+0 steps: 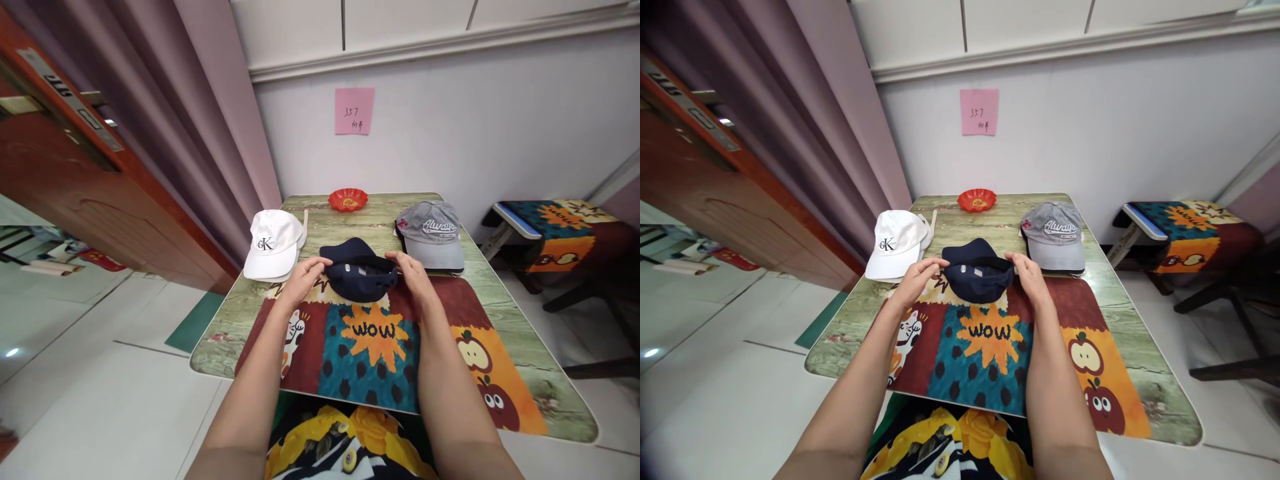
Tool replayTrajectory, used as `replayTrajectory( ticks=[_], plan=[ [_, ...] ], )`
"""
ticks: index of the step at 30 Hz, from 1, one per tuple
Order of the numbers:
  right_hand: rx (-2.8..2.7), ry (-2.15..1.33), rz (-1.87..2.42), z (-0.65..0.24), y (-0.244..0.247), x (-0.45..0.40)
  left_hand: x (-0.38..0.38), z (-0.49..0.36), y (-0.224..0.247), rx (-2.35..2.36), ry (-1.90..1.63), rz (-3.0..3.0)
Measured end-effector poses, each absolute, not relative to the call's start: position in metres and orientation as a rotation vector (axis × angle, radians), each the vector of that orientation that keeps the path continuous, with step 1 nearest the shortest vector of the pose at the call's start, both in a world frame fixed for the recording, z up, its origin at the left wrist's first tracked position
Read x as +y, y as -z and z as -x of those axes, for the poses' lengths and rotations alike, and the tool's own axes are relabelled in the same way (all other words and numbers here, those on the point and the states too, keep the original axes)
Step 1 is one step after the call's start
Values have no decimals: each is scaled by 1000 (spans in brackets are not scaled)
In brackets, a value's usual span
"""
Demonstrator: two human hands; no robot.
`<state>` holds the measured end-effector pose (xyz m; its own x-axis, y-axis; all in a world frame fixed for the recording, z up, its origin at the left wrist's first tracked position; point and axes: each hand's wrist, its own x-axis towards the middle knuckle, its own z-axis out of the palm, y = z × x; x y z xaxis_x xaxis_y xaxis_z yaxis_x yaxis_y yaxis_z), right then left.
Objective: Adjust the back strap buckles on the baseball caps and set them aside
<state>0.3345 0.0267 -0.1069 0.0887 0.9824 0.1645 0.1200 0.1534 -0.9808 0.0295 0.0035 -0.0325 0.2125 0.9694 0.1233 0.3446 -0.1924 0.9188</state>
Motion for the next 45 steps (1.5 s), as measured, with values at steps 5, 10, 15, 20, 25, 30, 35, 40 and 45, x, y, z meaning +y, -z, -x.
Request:
replayTrajectory(
  ticks=[5,10,15,20,25,30,35,40,45],
  plan=[
    [-1536,-640,1444,-337,123,30,8,-30,54,1388,-812,-2185],
    [-1714,-625,1229,-330,113,25,22,-46,52,1433,-667,-2260],
    [-1220,-963,919,-325,97,23,17,-49,10,1017,-906,-1728],
    [-640,-1311,575,-316,87,12,12,-62,-16,766,-1183,-1034],
    [-502,-1510,585,-299,85,13,9,-72,12,770,-1110,-652],
    [-286,-1499,630,-288,107,31,-29,-63,63,837,-891,-445],
    [-232,-1467,633,-280,127,39,-46,-58,81,918,-957,-325],
    [-222,-1551,647,-277,126,36,-10,-54,32,902,-1186,-409],
    [-269,-1676,674,-274,126,30,33,-14,-30,833,-1523,-558]
  ],
)
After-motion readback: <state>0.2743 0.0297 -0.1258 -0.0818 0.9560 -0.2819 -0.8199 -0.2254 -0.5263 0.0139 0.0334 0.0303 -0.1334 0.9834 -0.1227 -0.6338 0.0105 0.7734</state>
